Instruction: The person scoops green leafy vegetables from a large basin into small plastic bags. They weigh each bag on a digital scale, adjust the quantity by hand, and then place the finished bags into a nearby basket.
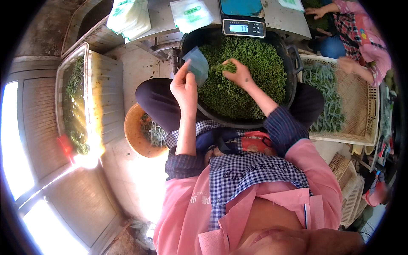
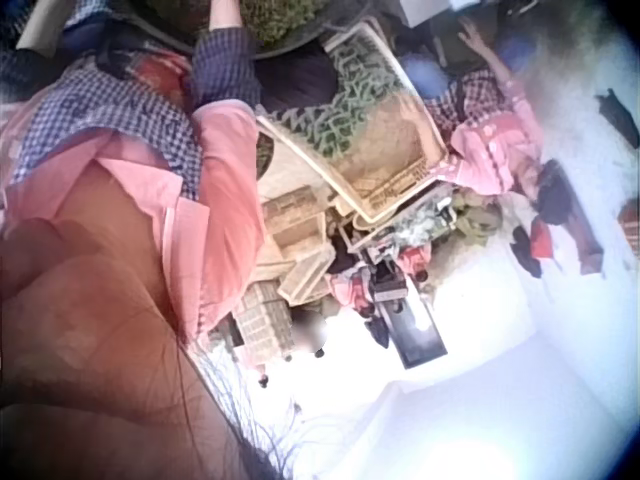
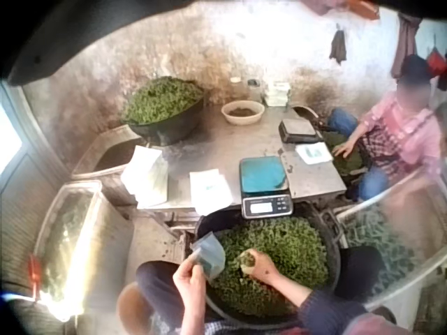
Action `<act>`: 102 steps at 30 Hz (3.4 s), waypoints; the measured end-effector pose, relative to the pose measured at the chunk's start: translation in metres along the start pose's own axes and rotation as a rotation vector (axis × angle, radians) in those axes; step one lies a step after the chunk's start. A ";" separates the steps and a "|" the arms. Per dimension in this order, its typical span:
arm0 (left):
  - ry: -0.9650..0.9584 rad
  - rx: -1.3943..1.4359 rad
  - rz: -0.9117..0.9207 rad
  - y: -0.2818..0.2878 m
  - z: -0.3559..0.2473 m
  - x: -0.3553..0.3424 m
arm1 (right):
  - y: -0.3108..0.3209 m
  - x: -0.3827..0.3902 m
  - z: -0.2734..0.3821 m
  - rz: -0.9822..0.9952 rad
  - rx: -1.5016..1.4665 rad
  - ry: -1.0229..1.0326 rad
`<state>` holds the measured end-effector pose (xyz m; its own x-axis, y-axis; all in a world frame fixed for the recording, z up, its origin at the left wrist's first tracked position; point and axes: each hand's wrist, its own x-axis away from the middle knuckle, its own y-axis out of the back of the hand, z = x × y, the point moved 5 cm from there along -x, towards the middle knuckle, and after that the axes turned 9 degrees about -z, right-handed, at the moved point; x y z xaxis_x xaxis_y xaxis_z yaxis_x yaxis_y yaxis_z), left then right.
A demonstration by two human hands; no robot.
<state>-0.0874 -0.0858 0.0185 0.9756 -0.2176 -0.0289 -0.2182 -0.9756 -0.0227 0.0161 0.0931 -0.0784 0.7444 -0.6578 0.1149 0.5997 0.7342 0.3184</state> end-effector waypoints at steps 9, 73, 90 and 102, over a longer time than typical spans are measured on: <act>-0.235 -0.394 0.295 -0.093 0.023 0.046 | 0.063 0.034 0.082 -0.180 -1.372 -0.264; 0.193 -0.120 0.696 -0.131 0.038 0.025 | 0.078 0.057 0.008 0.081 -0.713 -0.431; -0.590 -0.466 0.624 -0.160 -0.063 -0.028 | 0.093 0.053 -0.014 -0.162 -0.974 -0.416; -0.725 -0.630 0.417 -0.186 -0.025 -0.075 | 0.070 0.043 -0.021 -0.001 -0.769 -0.455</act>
<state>-0.1197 0.1116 0.0495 0.5325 -0.6739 -0.5122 -0.2794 -0.7111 0.6452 0.0963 0.1198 -0.0707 0.6529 -0.5416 0.5295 0.7535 0.5352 -0.3818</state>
